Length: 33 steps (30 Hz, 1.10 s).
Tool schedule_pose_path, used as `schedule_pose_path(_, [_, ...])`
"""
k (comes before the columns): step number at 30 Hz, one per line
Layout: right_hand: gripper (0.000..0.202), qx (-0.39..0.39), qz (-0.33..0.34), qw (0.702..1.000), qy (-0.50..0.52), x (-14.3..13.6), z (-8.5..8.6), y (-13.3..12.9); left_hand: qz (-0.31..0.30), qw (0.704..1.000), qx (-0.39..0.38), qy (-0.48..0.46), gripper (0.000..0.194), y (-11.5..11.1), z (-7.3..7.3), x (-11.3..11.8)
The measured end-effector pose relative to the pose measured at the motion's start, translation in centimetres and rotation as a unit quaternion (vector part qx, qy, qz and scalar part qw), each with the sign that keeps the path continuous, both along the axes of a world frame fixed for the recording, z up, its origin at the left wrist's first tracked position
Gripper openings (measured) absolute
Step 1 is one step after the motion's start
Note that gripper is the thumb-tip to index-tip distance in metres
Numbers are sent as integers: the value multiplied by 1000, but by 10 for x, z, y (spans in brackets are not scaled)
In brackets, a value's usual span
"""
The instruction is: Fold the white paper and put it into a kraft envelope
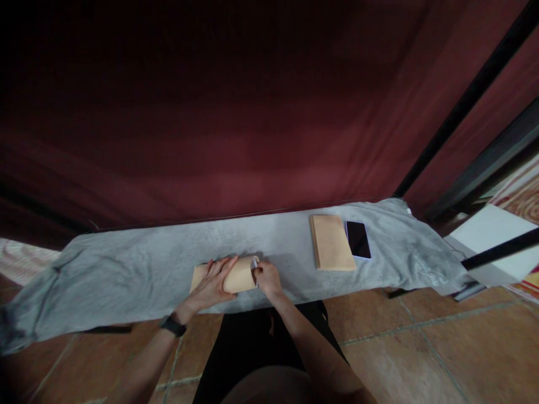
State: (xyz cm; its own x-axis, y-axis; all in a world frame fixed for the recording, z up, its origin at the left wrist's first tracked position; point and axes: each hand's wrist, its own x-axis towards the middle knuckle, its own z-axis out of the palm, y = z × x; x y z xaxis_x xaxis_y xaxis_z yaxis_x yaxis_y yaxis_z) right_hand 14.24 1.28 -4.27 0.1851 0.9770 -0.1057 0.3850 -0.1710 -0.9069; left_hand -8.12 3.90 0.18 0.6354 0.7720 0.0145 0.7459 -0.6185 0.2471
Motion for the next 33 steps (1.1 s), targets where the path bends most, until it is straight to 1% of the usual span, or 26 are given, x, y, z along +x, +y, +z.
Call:
schedule_pose_path(4, [23,5,-21,1000,16,1,-3,-2,-4,1000,9,1,113,-1,0,2])
schedule_pose_path(11, [18,6,-48,997,59,-2,-6,-2,-15,1000,9,2,110,0,4,6])
schedule_pose_path(15, [15,8,-69,992,103,-1,-6,-4,-7,1000,-3,-8,105,-4,5,7])
schedule_pose_path(16, [16,10,-76,990,118,-1,-6,-4,10,1000,-1,-25,100,-9,4,8])
schedule_pose_path(17, [17,11,-85,987,134,0,-6,-4,40,998,5,-53,93,-15,4,8])
schedule_pose_path(18, [21,11,-97,984,151,0,-6,-3,86,992,16,-93,83,-24,3,9])
schedule_pose_path(19, [26,10,-111,980,168,0,-5,-3,147,978,31,-144,73,-34,2,10])
schedule_pose_path(20, [33,7,-127,975,184,0,-5,-2,214,955,40,-204,64,-46,-1,11])
schedule_pose_path(21, [38,3,-142,969,201,-1,-4,-2,291,917,47,-268,59,-59,-4,13])
schedule_pose_path(22, [41,0,-154,964,219,-2,-3,-2,361,871,44,-330,59,-71,-7,15])
schedule_pose_path(23, [41,-3,-162,958,237,-3,-2,-2,413,820,18,-396,60,-83,-11,18])
schedule_pose_path(24, [37,-4,-165,952,256,-5,-1,-3,453,756,-30,-472,60,-92,-14,21])
schedule_pose_path(25, [32,-6,-165,947,275,-8,1,-4,472,691,-93,-540,60,-100,-16,26])
schedule_pose_path(26, [28,-7,-163,942,294,-11,2,-7,473,626,-164,-598,58,-104,-17,31])
schedule_pose_path(27, [25,-7,-162,936,312,-14,3,-9,462,571,-227,-640,55,-107,-17,37])
schedule_pose_path(28, [25,-9,-161,931,327,-17,5,-12,443,532,-275,-667,53,-106,-15,44])
schedule_pose_path(29, [25,-10,-161,926,342,-20,6,-15,424,509,-306,-683,52,-104,-12,51])
schedule_pose_path(30, [27,-12,-161,921,354,-22,7,-17,411,502,-319,-691,54,-100,-8,58])
schedule_pose_path(31, [28,-14,-161,917,366,-22,9,-20,402,501,-323,-695,56,-95,-5,64])
schedule_pose_path(33, [31,-16,-155,911,383,-21,12,-24,396,509,-320,-695,63,-84,1,76])
